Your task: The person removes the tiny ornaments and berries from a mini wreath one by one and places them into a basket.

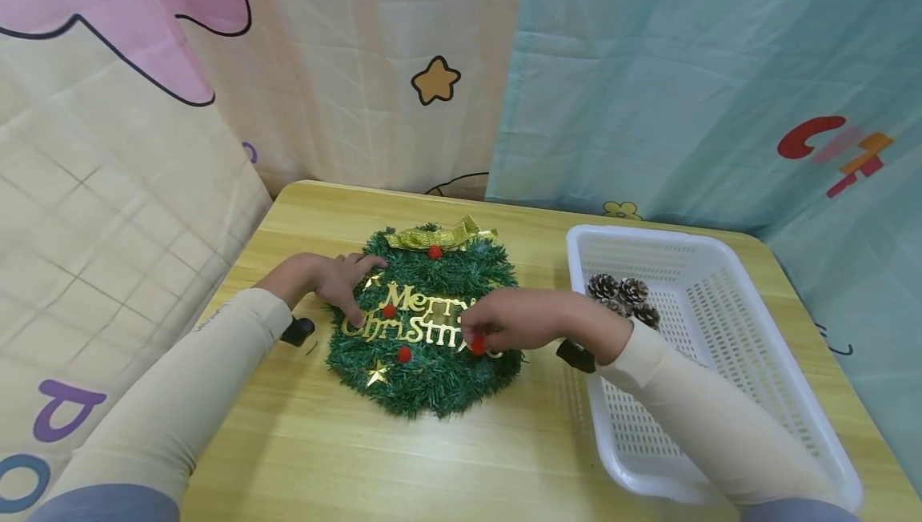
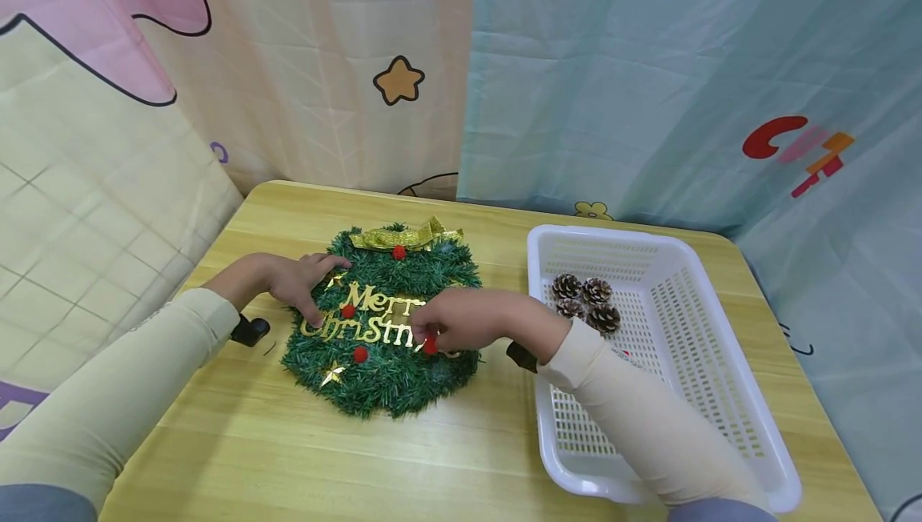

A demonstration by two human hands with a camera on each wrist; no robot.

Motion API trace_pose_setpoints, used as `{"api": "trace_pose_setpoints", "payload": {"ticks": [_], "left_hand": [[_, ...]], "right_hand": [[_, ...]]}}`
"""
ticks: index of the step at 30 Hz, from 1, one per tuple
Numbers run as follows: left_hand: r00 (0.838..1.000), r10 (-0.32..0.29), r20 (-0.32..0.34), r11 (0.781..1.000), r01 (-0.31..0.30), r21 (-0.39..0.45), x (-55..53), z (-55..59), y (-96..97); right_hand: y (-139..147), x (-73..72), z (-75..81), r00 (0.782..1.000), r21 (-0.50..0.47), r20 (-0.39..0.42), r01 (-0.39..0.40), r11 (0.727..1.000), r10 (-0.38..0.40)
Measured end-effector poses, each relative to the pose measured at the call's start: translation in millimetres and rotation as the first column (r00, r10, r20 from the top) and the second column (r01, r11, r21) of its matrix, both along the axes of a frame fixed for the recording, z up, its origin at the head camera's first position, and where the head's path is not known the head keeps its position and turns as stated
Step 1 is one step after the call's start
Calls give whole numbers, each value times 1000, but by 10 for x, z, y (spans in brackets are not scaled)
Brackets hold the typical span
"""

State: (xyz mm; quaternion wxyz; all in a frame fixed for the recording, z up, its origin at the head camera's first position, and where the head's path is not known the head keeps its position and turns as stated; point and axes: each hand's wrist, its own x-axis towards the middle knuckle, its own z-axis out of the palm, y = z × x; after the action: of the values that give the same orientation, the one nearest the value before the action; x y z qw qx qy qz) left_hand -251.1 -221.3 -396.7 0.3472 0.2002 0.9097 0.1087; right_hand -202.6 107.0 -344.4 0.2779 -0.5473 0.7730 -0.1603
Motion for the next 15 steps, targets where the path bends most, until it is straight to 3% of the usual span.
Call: {"api": "trace_pose_setpoints", "payload": {"ticks": [15], "left_hand": [[1000,13,11,1000,-14,19,9,1,-2]], "right_hand": [[296,107,214,997,-64,-33,64,996,-66]]}}
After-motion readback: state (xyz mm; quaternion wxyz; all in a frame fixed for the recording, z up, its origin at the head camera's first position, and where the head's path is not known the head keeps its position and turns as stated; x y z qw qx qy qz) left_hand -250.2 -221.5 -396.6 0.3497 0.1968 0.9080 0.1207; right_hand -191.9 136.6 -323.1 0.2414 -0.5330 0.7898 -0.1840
